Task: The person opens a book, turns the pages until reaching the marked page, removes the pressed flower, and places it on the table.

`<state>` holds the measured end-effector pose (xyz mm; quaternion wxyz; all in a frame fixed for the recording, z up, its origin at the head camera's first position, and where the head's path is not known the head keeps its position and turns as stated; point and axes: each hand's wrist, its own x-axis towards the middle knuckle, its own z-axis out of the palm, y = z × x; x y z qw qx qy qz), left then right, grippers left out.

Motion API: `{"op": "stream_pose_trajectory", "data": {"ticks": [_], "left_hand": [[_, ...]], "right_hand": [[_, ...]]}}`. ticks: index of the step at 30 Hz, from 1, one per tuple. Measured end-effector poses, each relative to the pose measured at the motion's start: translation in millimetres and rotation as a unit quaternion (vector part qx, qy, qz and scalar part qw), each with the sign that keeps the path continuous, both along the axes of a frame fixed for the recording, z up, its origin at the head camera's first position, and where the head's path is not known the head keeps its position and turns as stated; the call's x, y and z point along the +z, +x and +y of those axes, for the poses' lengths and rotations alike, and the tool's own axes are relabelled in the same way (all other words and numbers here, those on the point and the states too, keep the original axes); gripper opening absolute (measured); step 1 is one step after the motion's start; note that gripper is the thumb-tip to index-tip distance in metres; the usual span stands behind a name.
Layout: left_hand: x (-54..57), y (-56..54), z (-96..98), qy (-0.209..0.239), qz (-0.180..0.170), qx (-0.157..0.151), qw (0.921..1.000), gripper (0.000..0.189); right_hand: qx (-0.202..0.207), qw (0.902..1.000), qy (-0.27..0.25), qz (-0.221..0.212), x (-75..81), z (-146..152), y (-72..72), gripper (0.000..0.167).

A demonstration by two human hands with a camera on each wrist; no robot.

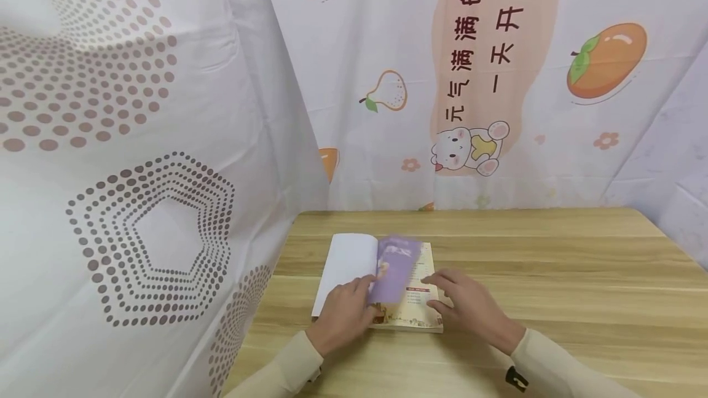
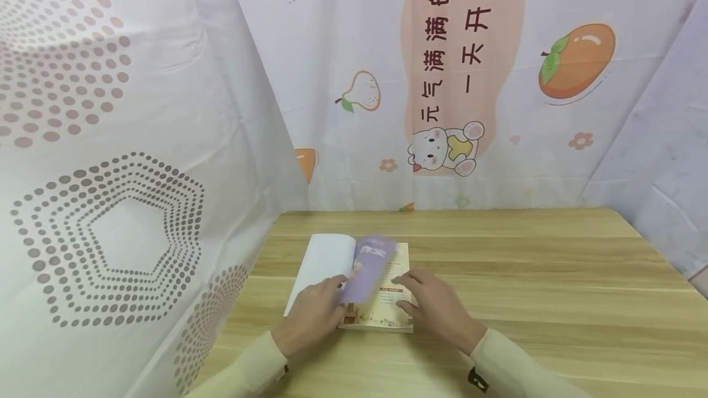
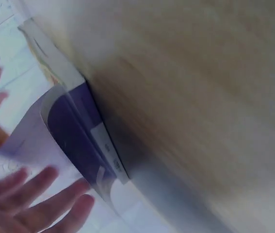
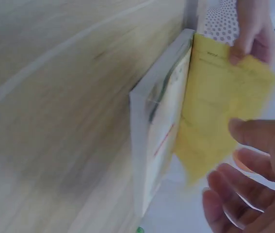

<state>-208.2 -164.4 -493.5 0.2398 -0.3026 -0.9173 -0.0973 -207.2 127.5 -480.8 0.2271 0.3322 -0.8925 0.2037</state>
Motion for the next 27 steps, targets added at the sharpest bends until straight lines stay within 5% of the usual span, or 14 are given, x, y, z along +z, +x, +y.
{"op": "stream_pose_trajectory", "data": {"ticks": [5,10,14,19,27], "left_hand": [[11.1,-5.5,-5.8,0.034,0.077,0.042,0.9955,0.053],[16.3,-9.4,-12.8,-0.019,0.124,0.06,0.9902,0.046],[12.2,-8.1,-14.6,-0.076,0.073,0.041,0.9936,0.035],[1.8,-5.5,-12.5,-0.08,-0.018,-0.01,0.9965,0.024],[-2.3,-4.6,-6.4,-0.094,-0.052,-0.017,0.9941,0.019]], "right_hand": [[0.018,0.9966,0.063,-0.051,-9.3,0.6,1.4,0.036],[0.047,0.9912,0.094,-0.081,-16.0,0.7,4.0,0.033],[0.066,0.9908,0.098,-0.065,-19.2,1.1,4.6,0.019],[0.102,0.9894,0.101,-0.019,-19.6,1.5,2.5,0.008],[0.11,0.9733,0.154,0.129,-15.6,1.6,-1.0,0.011]]}}
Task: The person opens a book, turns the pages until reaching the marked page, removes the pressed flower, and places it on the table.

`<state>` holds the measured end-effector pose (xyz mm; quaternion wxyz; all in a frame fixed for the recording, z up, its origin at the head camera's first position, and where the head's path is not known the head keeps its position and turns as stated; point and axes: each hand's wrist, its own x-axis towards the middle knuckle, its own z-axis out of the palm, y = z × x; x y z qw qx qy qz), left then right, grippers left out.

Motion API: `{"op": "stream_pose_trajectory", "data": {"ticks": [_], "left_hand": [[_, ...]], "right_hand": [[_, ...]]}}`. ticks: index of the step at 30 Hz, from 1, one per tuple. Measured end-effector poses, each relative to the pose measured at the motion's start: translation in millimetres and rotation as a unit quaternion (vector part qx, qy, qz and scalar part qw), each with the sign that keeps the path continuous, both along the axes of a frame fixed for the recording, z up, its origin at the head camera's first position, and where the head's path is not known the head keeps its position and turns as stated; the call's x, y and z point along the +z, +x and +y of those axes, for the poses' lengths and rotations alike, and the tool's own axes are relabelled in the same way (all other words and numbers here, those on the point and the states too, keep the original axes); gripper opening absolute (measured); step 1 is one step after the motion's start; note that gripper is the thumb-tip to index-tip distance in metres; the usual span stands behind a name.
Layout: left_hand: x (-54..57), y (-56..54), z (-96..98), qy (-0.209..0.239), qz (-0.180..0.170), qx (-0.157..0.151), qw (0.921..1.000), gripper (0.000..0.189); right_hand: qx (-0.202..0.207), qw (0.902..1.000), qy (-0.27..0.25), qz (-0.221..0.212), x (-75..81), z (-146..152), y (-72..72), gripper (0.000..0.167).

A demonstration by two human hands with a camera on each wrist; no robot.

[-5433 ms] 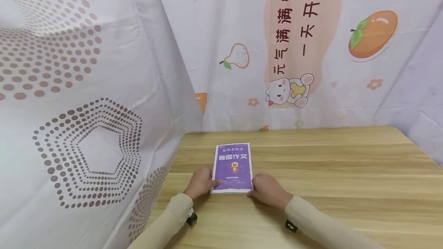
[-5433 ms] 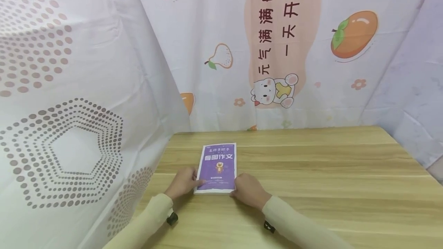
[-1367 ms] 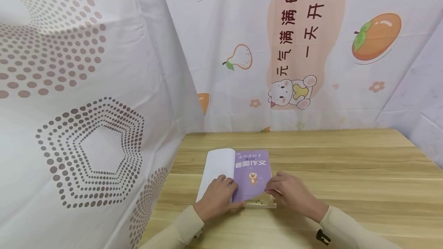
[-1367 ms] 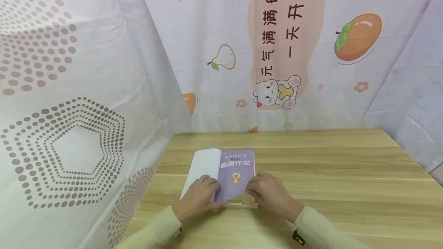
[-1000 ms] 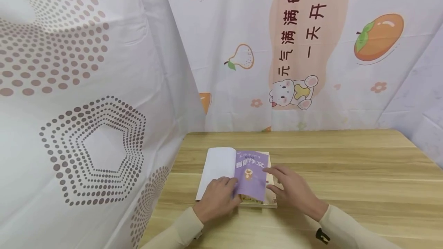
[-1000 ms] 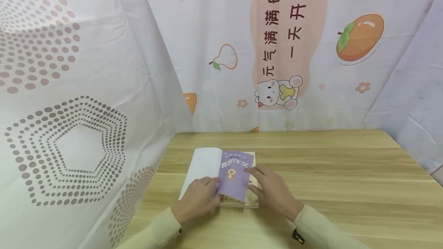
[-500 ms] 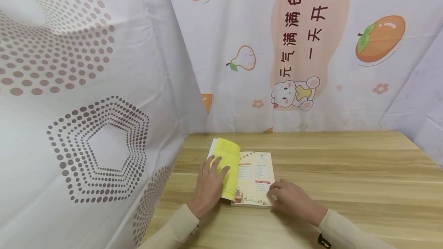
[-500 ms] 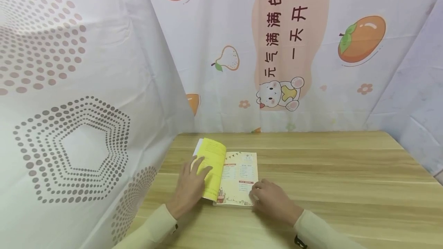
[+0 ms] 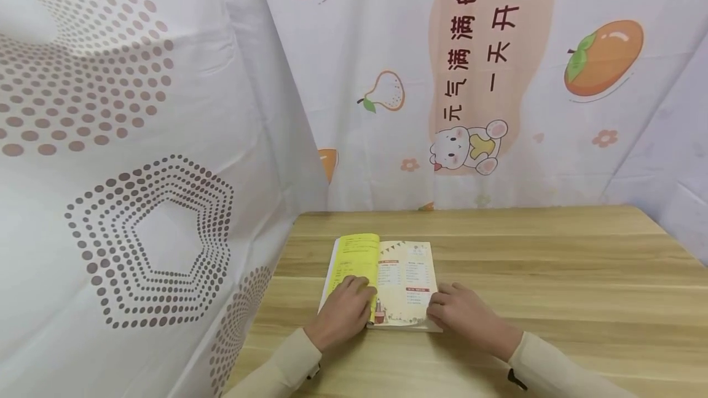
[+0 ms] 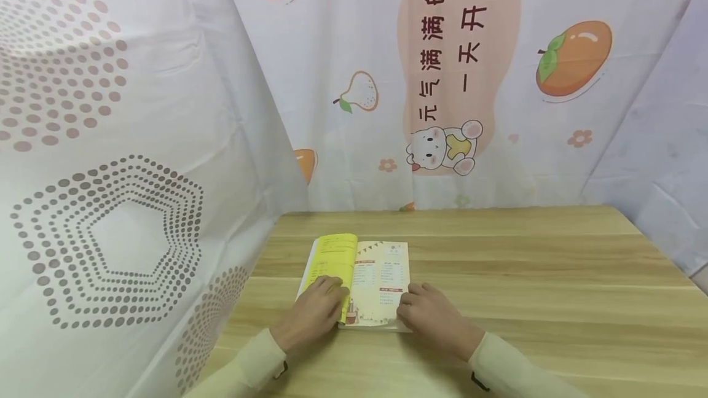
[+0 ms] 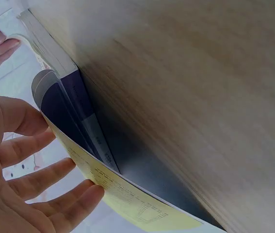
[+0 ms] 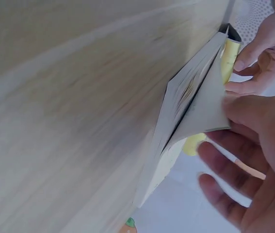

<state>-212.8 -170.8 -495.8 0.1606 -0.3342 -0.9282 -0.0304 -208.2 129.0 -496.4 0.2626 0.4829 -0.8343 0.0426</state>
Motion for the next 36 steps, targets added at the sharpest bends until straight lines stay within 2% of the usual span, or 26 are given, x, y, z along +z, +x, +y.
{"op": "stream_pose_trajectory", "data": {"ticks": [4,8,13,19,26,31,36], "left_hand": [[2.0,0.9,0.6,-0.003,-0.005,-0.002,1.0,0.02],[0.6,1.1,2.2,-0.001,0.001,-0.021,0.9998,0.017],[-2.4,1.4,7.2,-0.007,-0.001,-0.039,0.9992,0.013],[-3.0,4.9,15.6,-0.016,-0.026,-0.014,0.9994,0.045],[-5.5,1.8,20.4,-0.019,-0.006,0.001,0.9998,0.052],[-4.6,1.1,20.1,-0.015,-0.004,0.0,0.9999,0.042],[-3.2,0.9,17.5,0.005,0.011,-0.004,0.9999,0.017]], "right_hand": [[0.007,0.9994,-0.002,0.035,0.0,-1.6,-3.1,0.013],[0.017,0.9992,-0.015,0.034,-0.8,-2.1,-4.3,0.015],[0.009,0.9989,-0.038,-0.024,3.4,-2.0,-2.1,0.013],[-0.006,0.9941,-0.068,-0.085,6.0,-3.0,-1.8,0.016],[-0.021,0.9843,-0.117,-0.131,9.2,-3.2,-2.1,0.013],[-0.038,0.9757,-0.162,-0.143,12.7,-2.8,-0.9,0.016],[-0.075,0.9632,-0.206,-0.156,15.1,-2.2,0.2,0.042]]}}
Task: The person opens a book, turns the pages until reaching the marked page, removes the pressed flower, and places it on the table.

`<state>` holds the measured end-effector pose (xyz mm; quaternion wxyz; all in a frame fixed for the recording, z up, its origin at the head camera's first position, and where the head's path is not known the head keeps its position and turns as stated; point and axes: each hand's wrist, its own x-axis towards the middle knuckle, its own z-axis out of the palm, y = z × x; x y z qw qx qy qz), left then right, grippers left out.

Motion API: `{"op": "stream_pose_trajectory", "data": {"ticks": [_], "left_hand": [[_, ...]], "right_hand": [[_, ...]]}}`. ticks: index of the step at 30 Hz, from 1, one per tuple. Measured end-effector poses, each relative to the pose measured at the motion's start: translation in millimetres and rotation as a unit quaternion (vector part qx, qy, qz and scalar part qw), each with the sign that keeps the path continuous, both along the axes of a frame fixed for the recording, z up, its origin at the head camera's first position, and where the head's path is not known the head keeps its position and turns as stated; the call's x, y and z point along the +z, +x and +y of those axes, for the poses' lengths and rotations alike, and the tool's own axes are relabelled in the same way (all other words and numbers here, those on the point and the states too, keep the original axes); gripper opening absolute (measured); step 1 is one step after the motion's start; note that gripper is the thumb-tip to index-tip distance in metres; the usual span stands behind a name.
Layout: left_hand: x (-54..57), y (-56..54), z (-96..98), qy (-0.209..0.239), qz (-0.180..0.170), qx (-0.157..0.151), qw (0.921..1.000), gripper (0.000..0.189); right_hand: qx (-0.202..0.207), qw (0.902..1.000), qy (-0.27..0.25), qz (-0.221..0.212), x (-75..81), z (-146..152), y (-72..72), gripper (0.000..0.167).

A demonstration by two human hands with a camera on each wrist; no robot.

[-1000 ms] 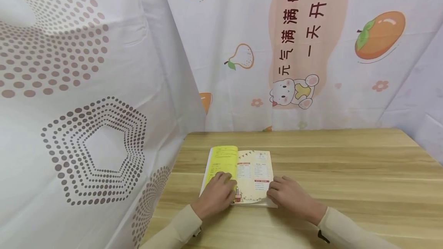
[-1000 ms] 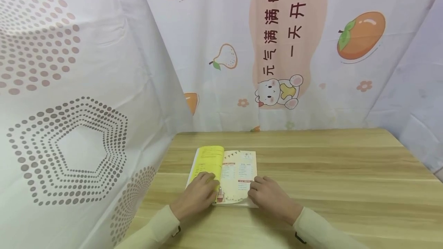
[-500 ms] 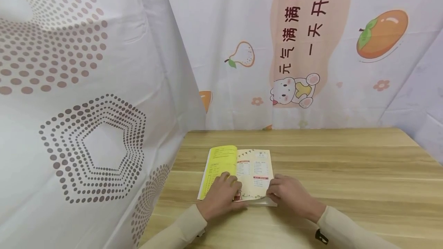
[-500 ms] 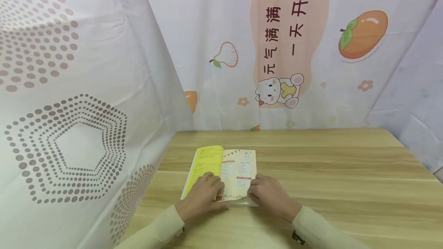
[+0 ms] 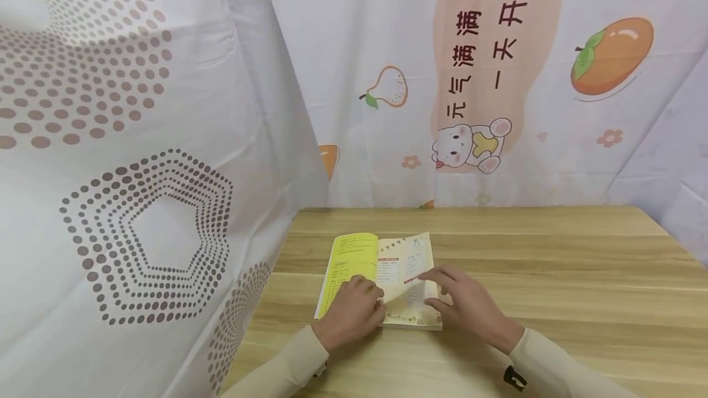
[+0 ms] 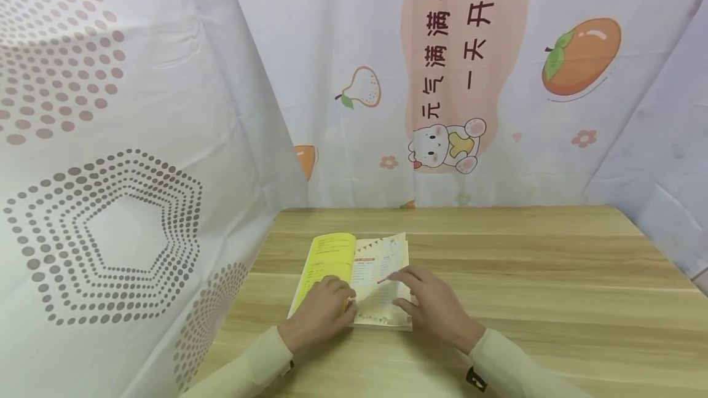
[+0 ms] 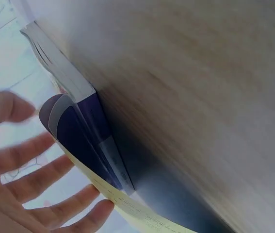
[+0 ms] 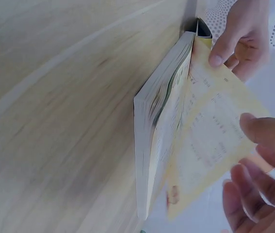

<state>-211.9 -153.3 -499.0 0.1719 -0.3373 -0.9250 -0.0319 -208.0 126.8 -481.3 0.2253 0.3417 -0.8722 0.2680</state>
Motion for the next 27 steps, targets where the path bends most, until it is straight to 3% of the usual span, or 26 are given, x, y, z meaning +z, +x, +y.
{"op": "stream_pose_trajectory", "data": {"ticks": [4,8,11,14,18,23,27], "left_hand": [[2.9,0.3,-2.6,0.036,0.002,0.031,0.9989,0.041],[6.0,-0.1,-3.3,0.105,0.016,0.058,0.9927,0.08],[7.0,-0.8,-3.6,0.11,0.045,0.066,0.9907,0.099],[6.9,-1.1,-4.5,0.071,0.069,0.07,0.9927,0.091],[6.3,-0.7,-6.1,0.015,0.058,0.046,0.9971,0.068],[4.5,1.5,-7.8,-0.022,0.019,0.008,0.9995,0.036],[4.5,3.4,-8.7,-0.014,0.016,-0.006,0.9998,0.014]], "right_hand": [[-0.009,0.9994,0.017,-0.029,-0.4,2.2,2.0,0.051],[0.008,0.9958,0.08,-0.043,-4.6,3.7,3.6,0.044],[0.026,0.9912,0.119,-0.052,-9.9,4.5,5.7,0.036],[0.036,0.9873,0.137,-0.071,-14.9,5.6,8.1,0.029],[0.041,0.9855,0.144,-0.08,-17.4,7.2,9.6,0.021],[0.054,0.9867,0.145,-0.05,-17.6,7.0,8.3,0.007],[0.067,0.9857,0.155,-0.004,-16.3,4.8,7.5,0.008]]}}
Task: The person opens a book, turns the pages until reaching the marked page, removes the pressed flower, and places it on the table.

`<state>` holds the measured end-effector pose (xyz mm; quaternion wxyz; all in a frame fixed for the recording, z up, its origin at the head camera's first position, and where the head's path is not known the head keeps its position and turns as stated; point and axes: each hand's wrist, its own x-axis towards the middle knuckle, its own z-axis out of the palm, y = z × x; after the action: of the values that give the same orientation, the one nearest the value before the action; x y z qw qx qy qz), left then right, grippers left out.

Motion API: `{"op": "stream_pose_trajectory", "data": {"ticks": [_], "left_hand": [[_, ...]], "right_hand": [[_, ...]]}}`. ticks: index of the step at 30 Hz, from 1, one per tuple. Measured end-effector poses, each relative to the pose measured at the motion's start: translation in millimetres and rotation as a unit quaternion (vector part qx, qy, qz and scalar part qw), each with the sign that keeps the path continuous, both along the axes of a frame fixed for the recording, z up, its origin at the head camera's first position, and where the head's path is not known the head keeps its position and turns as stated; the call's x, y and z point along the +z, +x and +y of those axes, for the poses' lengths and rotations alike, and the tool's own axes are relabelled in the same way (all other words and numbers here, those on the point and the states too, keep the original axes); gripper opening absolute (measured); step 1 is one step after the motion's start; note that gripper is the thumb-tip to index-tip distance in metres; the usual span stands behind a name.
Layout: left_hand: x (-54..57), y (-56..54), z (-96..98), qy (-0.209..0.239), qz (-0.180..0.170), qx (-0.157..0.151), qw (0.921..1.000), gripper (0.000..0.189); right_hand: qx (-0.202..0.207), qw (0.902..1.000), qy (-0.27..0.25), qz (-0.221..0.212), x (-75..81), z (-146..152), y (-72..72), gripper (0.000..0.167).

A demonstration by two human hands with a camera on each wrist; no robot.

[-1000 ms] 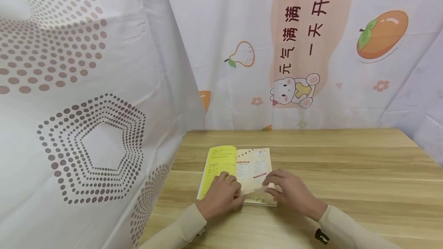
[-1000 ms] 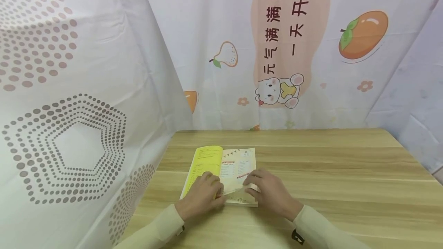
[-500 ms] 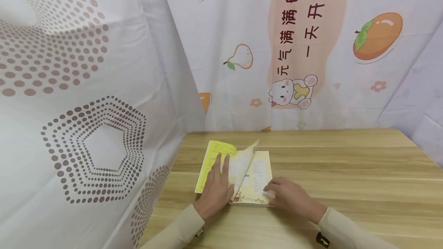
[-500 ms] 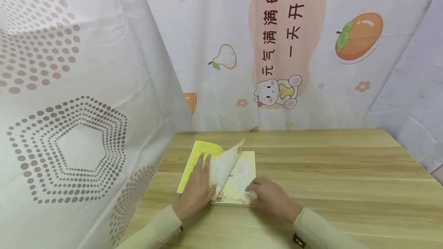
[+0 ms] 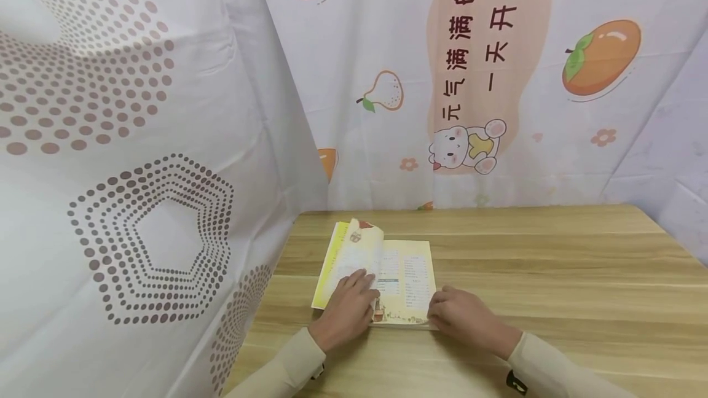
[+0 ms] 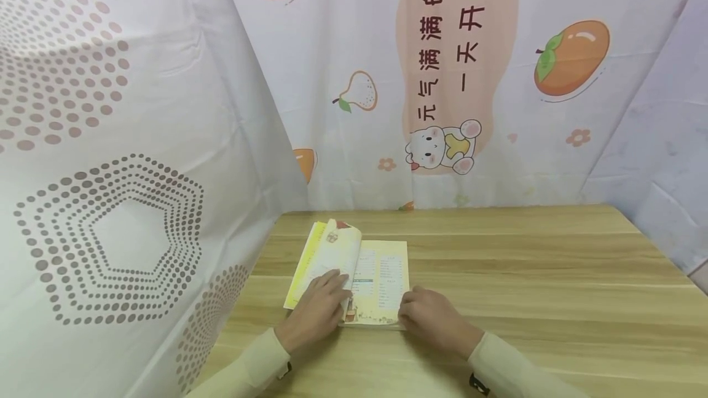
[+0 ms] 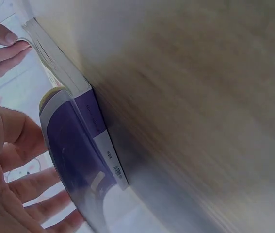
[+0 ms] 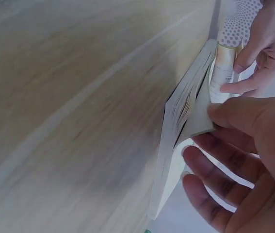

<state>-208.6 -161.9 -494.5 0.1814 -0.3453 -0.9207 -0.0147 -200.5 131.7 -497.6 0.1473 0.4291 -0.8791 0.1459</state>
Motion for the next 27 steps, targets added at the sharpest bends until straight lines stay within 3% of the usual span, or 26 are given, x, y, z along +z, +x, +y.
{"op": "stream_pose_trajectory", "data": {"ticks": [5,12,20,27], "left_hand": [[-0.4,-1.3,-1.0,0.024,0.01,-0.012,0.9996,0.012],[-2.6,-2.1,-0.4,0.012,0.009,-0.013,0.9998,0.012],[-3.8,1.0,4.9,-0.011,0.013,-0.016,0.9997,0.009],[-4.5,4.0,11.7,-0.019,-0.021,0.009,0.9996,0.053]], "right_hand": [[0.006,0.9987,0.012,0.049,1.4,-2.8,-1.4,0.008],[0.021,0.9954,-0.004,0.093,-0.3,-3.5,-2.8,0.012],[0.01,0.9984,-0.029,0.047,-0.4,-3.3,-2.4,0.017],[0.003,0.998,-0.061,0.012,6.3,-4.2,0.1,0.015]]}}
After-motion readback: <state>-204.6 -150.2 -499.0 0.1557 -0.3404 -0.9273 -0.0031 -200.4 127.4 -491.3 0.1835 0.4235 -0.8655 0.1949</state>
